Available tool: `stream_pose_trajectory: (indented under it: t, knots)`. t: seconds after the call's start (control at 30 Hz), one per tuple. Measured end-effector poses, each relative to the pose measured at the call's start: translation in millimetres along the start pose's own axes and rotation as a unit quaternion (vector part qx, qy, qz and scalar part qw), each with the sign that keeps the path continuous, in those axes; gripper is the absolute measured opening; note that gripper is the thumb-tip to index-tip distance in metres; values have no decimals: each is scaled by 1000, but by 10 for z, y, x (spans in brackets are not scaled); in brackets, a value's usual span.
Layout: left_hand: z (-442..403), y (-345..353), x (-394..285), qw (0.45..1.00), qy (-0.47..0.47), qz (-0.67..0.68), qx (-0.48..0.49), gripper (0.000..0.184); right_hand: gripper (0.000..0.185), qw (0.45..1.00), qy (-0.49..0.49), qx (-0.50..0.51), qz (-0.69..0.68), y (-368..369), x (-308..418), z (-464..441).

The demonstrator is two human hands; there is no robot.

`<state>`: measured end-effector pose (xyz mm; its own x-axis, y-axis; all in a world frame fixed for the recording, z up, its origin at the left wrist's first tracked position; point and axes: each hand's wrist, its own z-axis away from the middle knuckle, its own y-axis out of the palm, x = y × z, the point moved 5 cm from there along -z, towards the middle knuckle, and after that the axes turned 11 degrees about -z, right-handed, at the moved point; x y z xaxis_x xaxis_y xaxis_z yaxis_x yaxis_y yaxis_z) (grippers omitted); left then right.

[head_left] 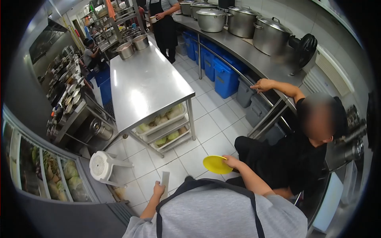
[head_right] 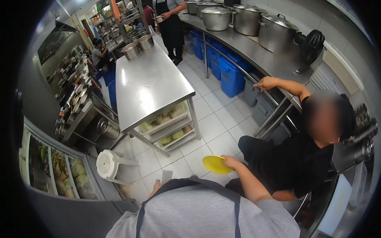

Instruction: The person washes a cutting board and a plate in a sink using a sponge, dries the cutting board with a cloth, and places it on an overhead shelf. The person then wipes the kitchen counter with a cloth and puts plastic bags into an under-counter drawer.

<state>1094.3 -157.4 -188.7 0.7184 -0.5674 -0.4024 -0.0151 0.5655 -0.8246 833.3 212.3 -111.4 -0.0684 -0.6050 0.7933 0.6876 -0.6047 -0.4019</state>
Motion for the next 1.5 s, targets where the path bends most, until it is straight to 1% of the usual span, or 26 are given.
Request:
stream_pose_trajectory:
  t: [0.03,0.13,0.17,0.23,0.3,0.33,0.4,0.43,0.5,0.53,0.57,0.67,0.73,0.87,0.93,0.97,1.03,1.07,1.1,1.13,1.17,1.2,1.27,1.4,1.47,1.5]
  knots:
    - [-196,54,-273,999,21,24,12,42,25,999,34,-1,-22,-153,109,-103]
    - [-721,15,-1398,991,121,22,49,37,28,988,15,-68,-136,-493,-89,-601]
    - [-914,-71,-1868,985,167,23,47,35,29,991,25,-94,-88,-656,52,-626]
    - [-1306,-7,-2399,974,221,22,49,32,28,986,37,-120,-109,-848,84,-784]
    - [-1774,118,-2933,941,309,136,22,27,29,973,82,-136,-169,-1057,38,-1018]
    - [-1769,-31,-3248,938,317,139,29,27,29,954,67,-155,-249,-1105,14,-1143]
    - [-1882,-264,-3880,948,212,192,141,25,32,935,78,-169,-303,-1243,40,-1333]
    - [-1985,-295,-4158,938,243,197,152,21,32,933,81,-179,-300,-1352,233,-1369]
    - [-2025,-457,-4731,913,251,267,179,18,34,873,101,-180,-443,-1489,610,-1445]
    - [-2061,-551,-5003,886,254,333,199,16,34,870,101,-183,-447,-1583,655,-1555]
    - [-2162,-605,-5229,887,257,328,201,16,35,865,81,-191,-457,-1696,703,-1690]
    - [-2541,-702,-5804,882,247,352,191,14,36,854,67,-196,-477,-2095,865,-2057]
    - [-2836,-902,-6144,906,338,252,32,14,36,855,83,-181,-480,-2347,956,-2299]
    - [-3483,-1101,-6598,915,307,261,11,14,39,893,60,-82,-439,-2912,1271,-3128]
    - [-3736,-1121,-6717,914,332,207,-107,15,41,907,56,-70,-411,-3150,1496,-3350]
    - [-3877,-1082,-6776,917,319,209,-114,15,41,911,59,-57,-404,-3261,1538,-3509]
    - [-4086,-1217,-6818,893,303,242,-228,13,40,956,-29,-64,-285,-3512,1776,-3899]
    - [-4185,-1236,-6814,900,286,239,-228,13,40,957,-20,-48,-285,-3552,1846,-4071]
    - [-4310,-1278,-6840,892,241,364,-120,14,40,971,-73,-60,-221,-3639,2006,-4248]
    - [-4394,-1311,-6886,855,188,484,-13,14,40,977,-128,-71,-155,-3729,2168,-4421]
    - [-4429,-1468,-6933,842,189,505,-20,15,40,975,-186,-81,-89,-3802,2320,-4583]
    - [-4464,-1664,-6981,828,193,526,-28,16,40,977,-182,-66,-89,-3834,2406,-4757]
    - [-4570,-2039,-7012,810,176,557,-48,15,37,961,-256,-84,-57,-3945,2696,-5120]
    - [-4855,-2679,-6987,785,154,595,-76,17,35,964,-238,-112,-46,-4231,2911,-6036]
    - [-5112,-2860,-6966,767,163,613,-97,21,34,939,-293,-181,-11,-4388,3191,-6286]
    - [-5254,-2945,-6927,752,172,628,-99,23,36,943,-294,-157,-20,-4401,3423,-6306]
